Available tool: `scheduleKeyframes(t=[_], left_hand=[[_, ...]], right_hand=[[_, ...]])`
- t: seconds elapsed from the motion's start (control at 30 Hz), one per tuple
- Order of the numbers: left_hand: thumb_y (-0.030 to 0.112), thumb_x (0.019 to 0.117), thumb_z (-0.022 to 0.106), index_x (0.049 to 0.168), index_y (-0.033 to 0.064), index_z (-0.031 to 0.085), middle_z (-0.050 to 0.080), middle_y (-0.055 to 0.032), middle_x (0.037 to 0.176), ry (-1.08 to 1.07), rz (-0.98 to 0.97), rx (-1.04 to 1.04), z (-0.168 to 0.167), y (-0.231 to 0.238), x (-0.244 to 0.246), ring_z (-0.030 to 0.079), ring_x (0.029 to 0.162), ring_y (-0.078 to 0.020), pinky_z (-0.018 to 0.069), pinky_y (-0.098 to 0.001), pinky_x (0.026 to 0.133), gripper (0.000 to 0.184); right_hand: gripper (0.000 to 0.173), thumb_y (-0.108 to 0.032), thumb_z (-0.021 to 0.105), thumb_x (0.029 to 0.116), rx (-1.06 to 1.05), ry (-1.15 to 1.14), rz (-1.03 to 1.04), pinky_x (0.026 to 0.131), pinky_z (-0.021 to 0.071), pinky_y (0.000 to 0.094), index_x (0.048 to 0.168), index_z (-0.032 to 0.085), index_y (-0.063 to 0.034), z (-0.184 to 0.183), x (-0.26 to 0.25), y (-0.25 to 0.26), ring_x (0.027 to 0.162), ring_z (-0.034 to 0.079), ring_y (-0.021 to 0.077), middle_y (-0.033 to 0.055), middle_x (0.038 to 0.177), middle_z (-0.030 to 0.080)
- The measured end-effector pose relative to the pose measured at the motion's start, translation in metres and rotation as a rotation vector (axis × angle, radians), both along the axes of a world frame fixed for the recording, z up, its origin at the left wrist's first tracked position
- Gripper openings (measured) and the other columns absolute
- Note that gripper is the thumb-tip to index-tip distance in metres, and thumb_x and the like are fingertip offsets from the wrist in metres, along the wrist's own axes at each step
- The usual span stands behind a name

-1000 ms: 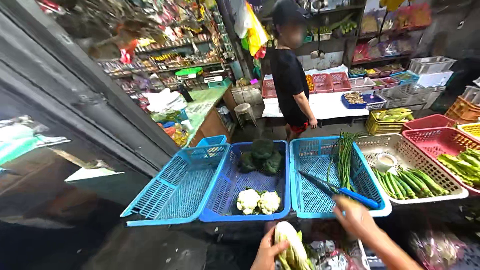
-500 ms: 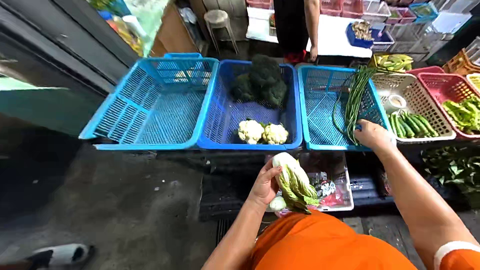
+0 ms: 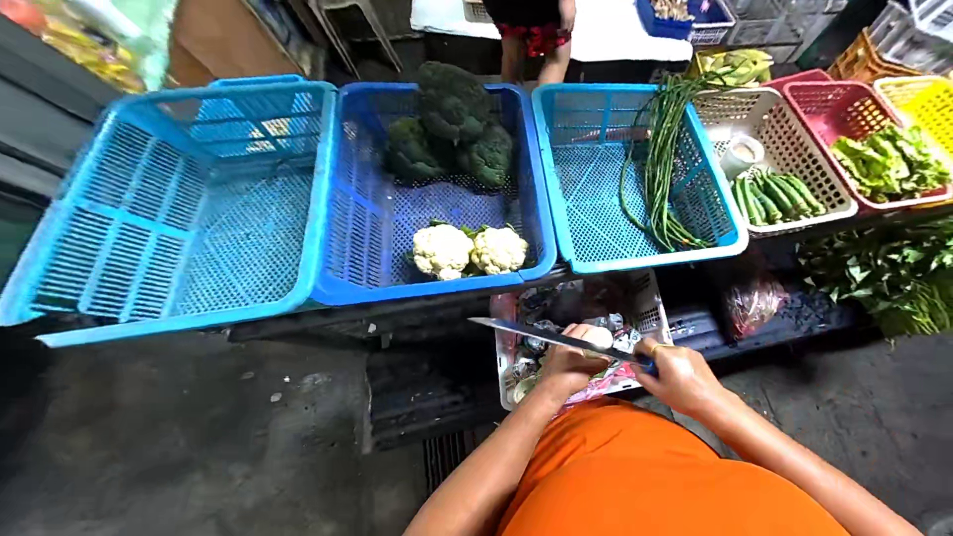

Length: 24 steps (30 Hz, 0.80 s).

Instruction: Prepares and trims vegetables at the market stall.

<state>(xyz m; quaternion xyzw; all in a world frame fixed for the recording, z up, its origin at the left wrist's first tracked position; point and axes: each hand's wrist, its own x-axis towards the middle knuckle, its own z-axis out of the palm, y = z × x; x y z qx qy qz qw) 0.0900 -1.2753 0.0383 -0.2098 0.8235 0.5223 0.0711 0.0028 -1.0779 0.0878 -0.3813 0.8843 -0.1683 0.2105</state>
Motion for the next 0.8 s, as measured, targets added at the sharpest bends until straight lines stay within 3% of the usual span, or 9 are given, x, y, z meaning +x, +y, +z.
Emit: scheduleKeyframes(t=[0.1, 0.37, 0.47, 0.6, 0.8], left_hand=[[0.037, 0.0838, 0.079, 0.132, 0.0064, 0.064, 0.063, -0.014, 0.134, -0.017, -0.03, -0.177, 0.009, 0.014, -0.004, 0.058, 0.128, -0.0265, 0.0441, -0.0466, 0.111, 0.059], [0.039, 0.0871, 0.075, 0.132, 0.0076, 0.064, 0.064, -0.0126, 0.134, -0.157, 0.029, -0.232, 0.02, 0.023, -0.01, 0.057, 0.129, -0.025, 0.0428, -0.0449, 0.112, 0.056], [0.042, 0.0869, 0.074, 0.13, 0.0088, 0.064, 0.064, -0.012, 0.132, -0.236, 0.06, -0.226, 0.017, 0.025, -0.008, 0.057, 0.129, -0.0248, 0.0431, -0.0465, 0.111, 0.055], [0.036, 0.0793, 0.08, 0.129, 0.0058, 0.064, 0.066, -0.0141, 0.129, -0.36, 0.212, -0.154, 0.012, 0.026, -0.004, 0.06, 0.125, -0.0271, 0.0462, -0.0488, 0.108, 0.061], [0.033, 0.0819, 0.078, 0.13, 0.0034, 0.063, 0.064, -0.0161, 0.13, -0.394, 0.231, -0.164, 0.011, 0.029, 0.001, 0.06, 0.125, -0.0288, 0.0467, -0.0487, 0.107, 0.058]], right_hand=[[0.029, -0.033, 0.058, 0.0959, -0.02, 0.074, 0.01, 0.065, 0.0561, 0.0553, 0.11, 0.069, -0.0099, -0.008, 0.0, 0.0, 0.077, 0.072, 0.0329, 0.0122, 0.083, 0.072], [0.025, -0.024, 0.061, 0.0925, -0.086, 0.205, 0.02, 0.061, 0.0572, 0.0537, 0.108, 0.069, -0.0064, -0.024, -0.003, -0.002, 0.074, 0.073, 0.035, 0.0142, 0.081, 0.072], [0.026, -0.023, 0.061, 0.0934, -0.057, 0.193, 0.048, 0.064, 0.0579, 0.0548, 0.111, 0.068, -0.0053, -0.033, -0.008, -0.002, 0.078, 0.074, 0.0368, 0.0163, 0.084, 0.072], [0.031, -0.027, 0.056, 0.0975, 0.098, 0.025, 0.064, 0.074, 0.0568, 0.0586, 0.12, 0.065, -0.0076, -0.043, -0.022, 0.001, 0.09, 0.073, 0.0391, 0.018, 0.094, 0.073], [0.032, -0.029, 0.054, 0.0988, 0.196, -0.105, 0.101, 0.081, 0.0548, 0.0601, 0.122, 0.063, -0.0086, -0.052, -0.034, 0.001, 0.098, 0.071, 0.0392, 0.0187, 0.102, 0.073]])
